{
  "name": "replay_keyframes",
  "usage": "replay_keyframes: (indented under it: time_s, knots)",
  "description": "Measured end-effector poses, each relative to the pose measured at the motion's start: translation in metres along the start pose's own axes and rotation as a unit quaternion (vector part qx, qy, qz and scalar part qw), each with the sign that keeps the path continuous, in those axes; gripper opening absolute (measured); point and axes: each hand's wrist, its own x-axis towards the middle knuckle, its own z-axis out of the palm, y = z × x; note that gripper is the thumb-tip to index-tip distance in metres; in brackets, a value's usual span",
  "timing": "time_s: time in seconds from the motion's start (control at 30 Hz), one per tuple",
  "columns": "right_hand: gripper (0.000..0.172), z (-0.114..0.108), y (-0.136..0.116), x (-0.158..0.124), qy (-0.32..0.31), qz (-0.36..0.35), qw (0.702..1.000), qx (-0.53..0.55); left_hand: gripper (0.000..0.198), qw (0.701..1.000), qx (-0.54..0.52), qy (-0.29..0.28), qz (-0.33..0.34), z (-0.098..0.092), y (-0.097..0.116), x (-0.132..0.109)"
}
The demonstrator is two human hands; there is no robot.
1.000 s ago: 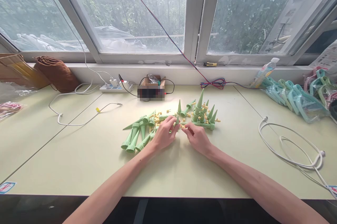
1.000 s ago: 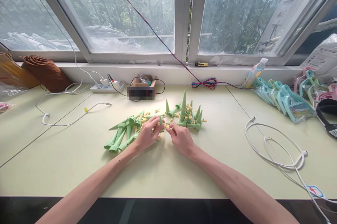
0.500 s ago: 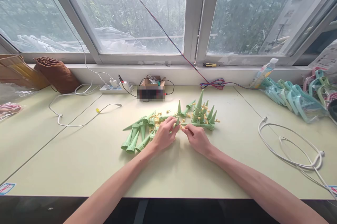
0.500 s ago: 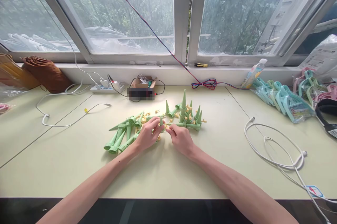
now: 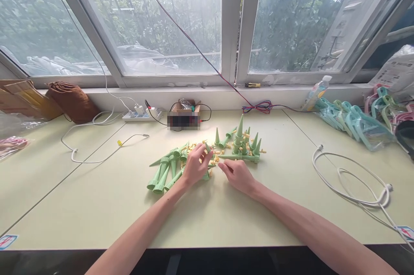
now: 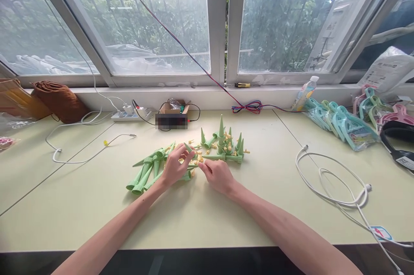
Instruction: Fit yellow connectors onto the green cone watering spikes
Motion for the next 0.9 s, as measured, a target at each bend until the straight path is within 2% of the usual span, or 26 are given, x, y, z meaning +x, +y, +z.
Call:
replay_keyframes:
  time_s: [0.13,0.2,0.33,0.5,0.63,0.9]
  knots:
    - [0.045,0.004,-0.002,0.000,-0.042,-0.040,0.998,0.005,0.022,0.995,-0.031,0.069,-0.063,-0.005,0.003,0.014]
    - [0.044,0.006,-0.003,-0.001,-0.056,-0.055,0.997,0.005,0.024,0.993,-0.033,0.080,-0.078,-0.008,0.007,0.029]
    - [0.043,0.006,-0.004,0.000,-0.065,-0.074,0.995,0.004,0.028,0.994,0.000,0.095,-0.046,-0.009,0.013,0.068]
    - [0.043,0.006,-0.001,0.001,-0.058,-0.081,0.995,-0.010,0.033,0.995,0.044,0.087,-0.015,0.003,0.009,0.107]
    - [0.043,0.008,0.001,0.001,-0.057,-0.094,0.993,-0.031,0.035,0.993,0.091,0.070,-0.003,0.014,0.000,0.113]
    - [0.043,0.013,0.002,-0.005,-0.088,-0.153,0.982,-0.069,0.035,0.992,0.122,0.019,-0.015,0.021,-0.014,0.103]
